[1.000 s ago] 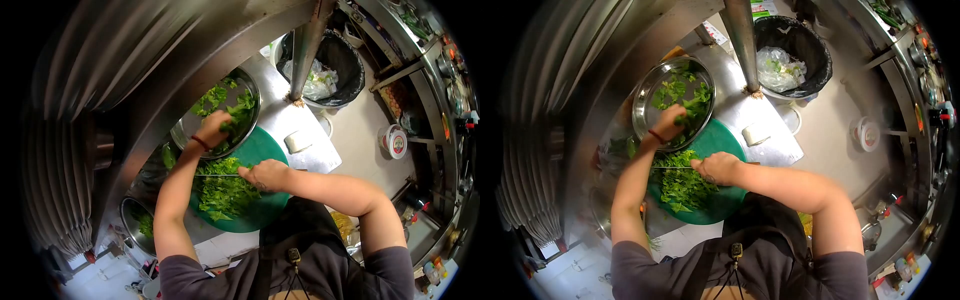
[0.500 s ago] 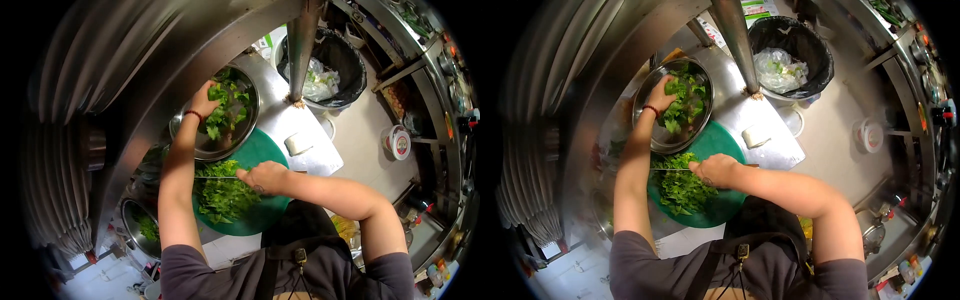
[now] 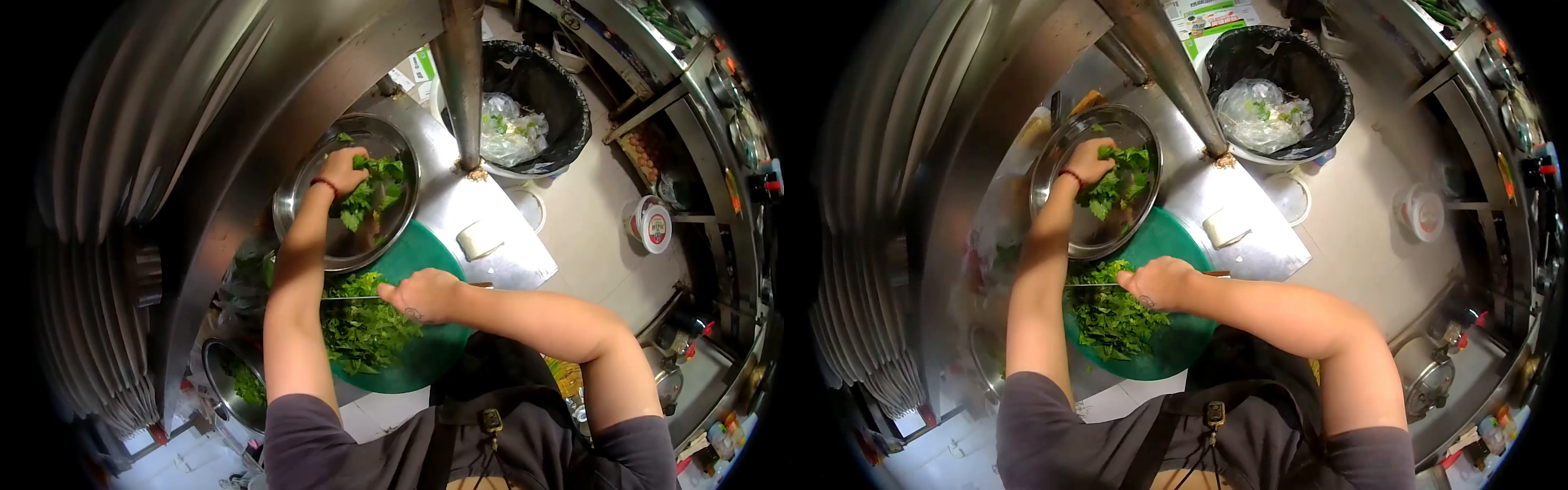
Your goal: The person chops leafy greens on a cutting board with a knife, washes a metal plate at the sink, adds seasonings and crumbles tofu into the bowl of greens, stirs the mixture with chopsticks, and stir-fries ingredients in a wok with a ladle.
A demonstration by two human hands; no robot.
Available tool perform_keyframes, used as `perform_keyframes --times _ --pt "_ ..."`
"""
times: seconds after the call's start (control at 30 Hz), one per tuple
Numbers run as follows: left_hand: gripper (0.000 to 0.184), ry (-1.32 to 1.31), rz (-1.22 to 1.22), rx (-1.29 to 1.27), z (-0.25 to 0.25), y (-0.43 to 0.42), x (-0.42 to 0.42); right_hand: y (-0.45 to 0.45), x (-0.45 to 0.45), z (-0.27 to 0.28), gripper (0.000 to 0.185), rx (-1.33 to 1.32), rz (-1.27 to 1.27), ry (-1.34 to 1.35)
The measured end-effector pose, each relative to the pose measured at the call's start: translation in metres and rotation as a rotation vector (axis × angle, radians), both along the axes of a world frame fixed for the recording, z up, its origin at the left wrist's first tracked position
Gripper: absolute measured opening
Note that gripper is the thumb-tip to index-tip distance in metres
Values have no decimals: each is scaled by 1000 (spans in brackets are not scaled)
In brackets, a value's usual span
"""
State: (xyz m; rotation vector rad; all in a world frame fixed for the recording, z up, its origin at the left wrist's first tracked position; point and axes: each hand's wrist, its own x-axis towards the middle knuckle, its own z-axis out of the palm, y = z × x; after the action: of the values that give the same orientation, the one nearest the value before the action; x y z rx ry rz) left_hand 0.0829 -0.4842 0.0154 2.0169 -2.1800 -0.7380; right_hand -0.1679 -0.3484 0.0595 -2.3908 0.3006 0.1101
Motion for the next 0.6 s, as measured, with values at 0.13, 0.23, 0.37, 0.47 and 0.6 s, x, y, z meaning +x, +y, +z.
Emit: perform_keyframes --times 0.13,0.23,0.37,0.47,0.6 --pt "27 85 -57 -149 20 33 -25 -1 0 7 19 28 12 35" --pt "28 106 -144 -236 19 45 -64 -3 4 2 19 23 35 52" --pt "23 39 -71 -238 -9 42 -59 -4 4 4 18 31 21 51" --pt "22 170 61 -103 3 52 -36 -3 3 4 18 10 15 18" --pt "46 462 187 -266 33 76 -11 -10 5 5 19 17 26 62"
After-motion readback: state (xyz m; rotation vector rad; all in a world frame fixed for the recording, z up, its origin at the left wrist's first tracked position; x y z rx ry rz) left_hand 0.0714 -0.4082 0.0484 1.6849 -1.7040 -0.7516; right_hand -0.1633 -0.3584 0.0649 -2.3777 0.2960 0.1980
